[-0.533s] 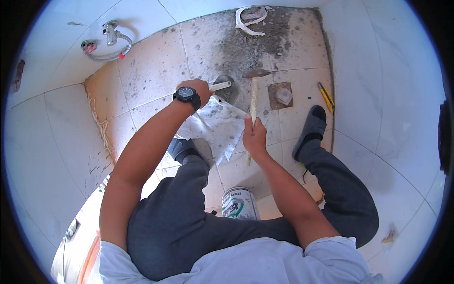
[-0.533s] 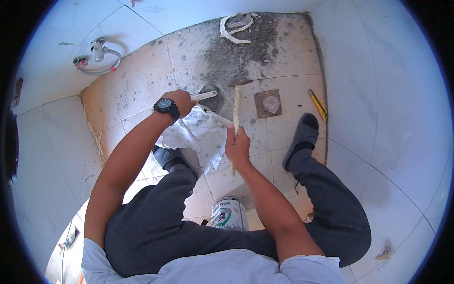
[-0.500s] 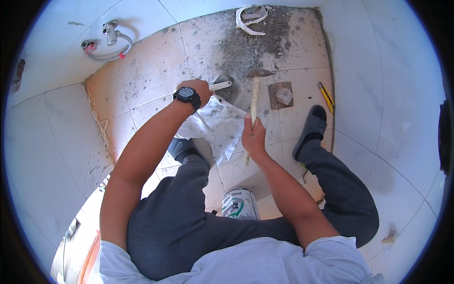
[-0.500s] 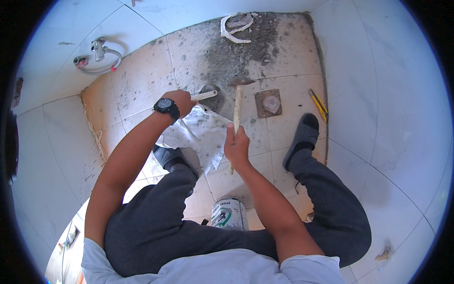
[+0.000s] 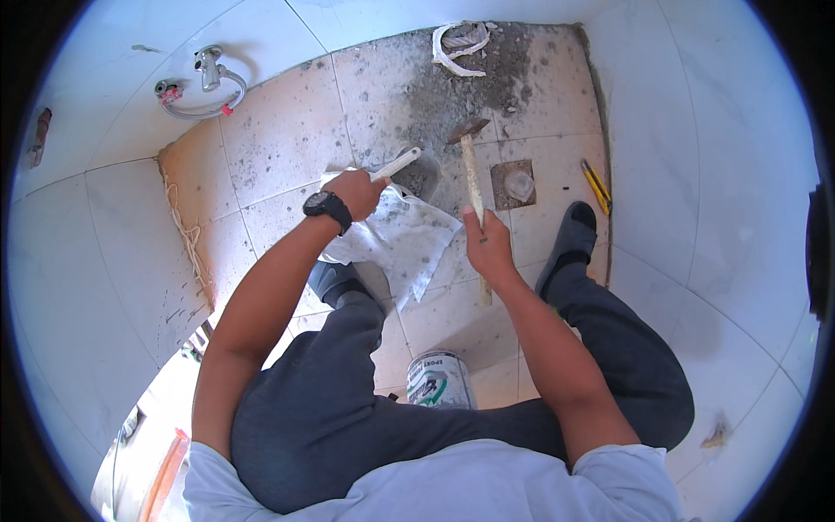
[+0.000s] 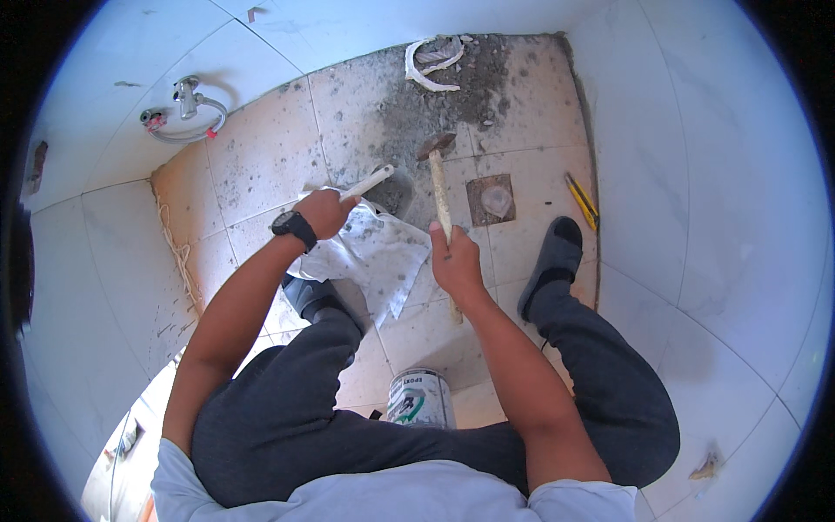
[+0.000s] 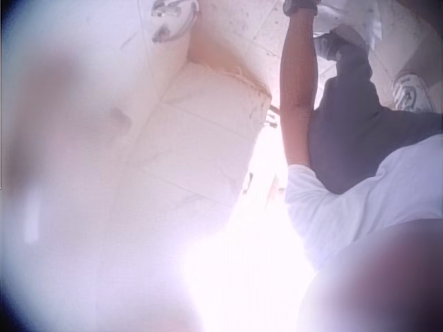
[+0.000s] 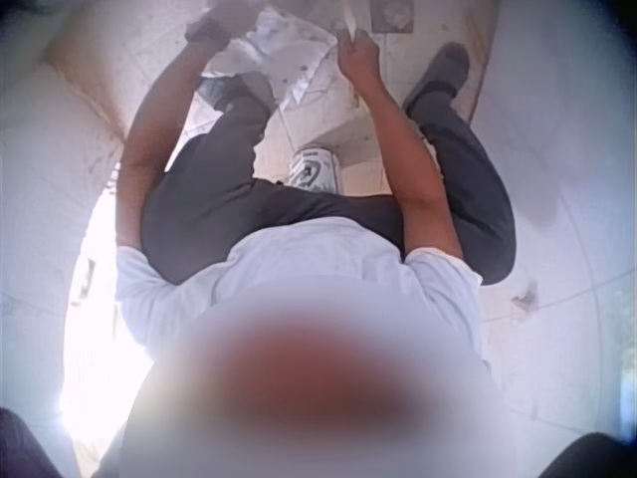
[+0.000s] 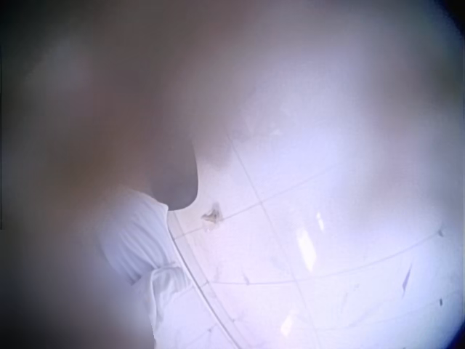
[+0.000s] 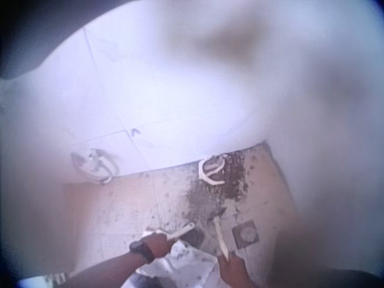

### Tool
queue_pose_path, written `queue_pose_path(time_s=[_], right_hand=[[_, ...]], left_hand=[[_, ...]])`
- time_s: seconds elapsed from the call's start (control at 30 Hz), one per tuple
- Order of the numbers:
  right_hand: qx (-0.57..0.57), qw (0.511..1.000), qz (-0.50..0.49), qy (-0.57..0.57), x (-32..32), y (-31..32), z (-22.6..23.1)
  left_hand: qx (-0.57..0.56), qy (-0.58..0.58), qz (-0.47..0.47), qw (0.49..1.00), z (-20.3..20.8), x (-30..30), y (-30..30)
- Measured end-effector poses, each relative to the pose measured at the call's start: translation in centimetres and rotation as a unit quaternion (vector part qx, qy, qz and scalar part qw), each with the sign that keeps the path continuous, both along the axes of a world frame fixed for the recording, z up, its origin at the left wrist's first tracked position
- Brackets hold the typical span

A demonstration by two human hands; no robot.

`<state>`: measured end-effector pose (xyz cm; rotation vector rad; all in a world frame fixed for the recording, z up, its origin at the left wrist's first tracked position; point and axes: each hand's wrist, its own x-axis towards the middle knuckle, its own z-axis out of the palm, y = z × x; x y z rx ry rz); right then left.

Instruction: The person uses a hammer and chisel to break and remove floor tiles. They repeatedly strike the chisel with the hammer to chip away at the tiles and underlying material, creating debris on the floor.

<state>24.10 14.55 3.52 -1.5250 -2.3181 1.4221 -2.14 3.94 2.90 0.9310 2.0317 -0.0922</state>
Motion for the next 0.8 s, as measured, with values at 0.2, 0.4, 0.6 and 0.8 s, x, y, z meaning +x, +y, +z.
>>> queue_pose_path(time_s=[0.2, 0.4, 0.6, 0.8], right_hand=[[0.003, 1.000, 0.016, -0.011, -1.0, 0.5, 1.6], [0.000, 1.000, 0.018, -0.015, -1.4, -1.5, 1.3], [0.002, 0.993, 0.098, -0.068, -1.6, -0.1, 1.4], [0.006, 0.999, 0.020, -0.028, -2.4, -0.5, 2.1]], left_hand=[[0.008, -0.005, 0.030, 1.000, -2.1, 1.7, -1.4], [-0.002, -0.008, 0.032, 0.999, -1.6, 1.9, -1.4], [0.011, 0.008, 0.014, 1.000, -1.6, 1.7, -1.2], [-0.017, -0.017, 0.020, 1.000, -2.2, 1.4, -1.0]])
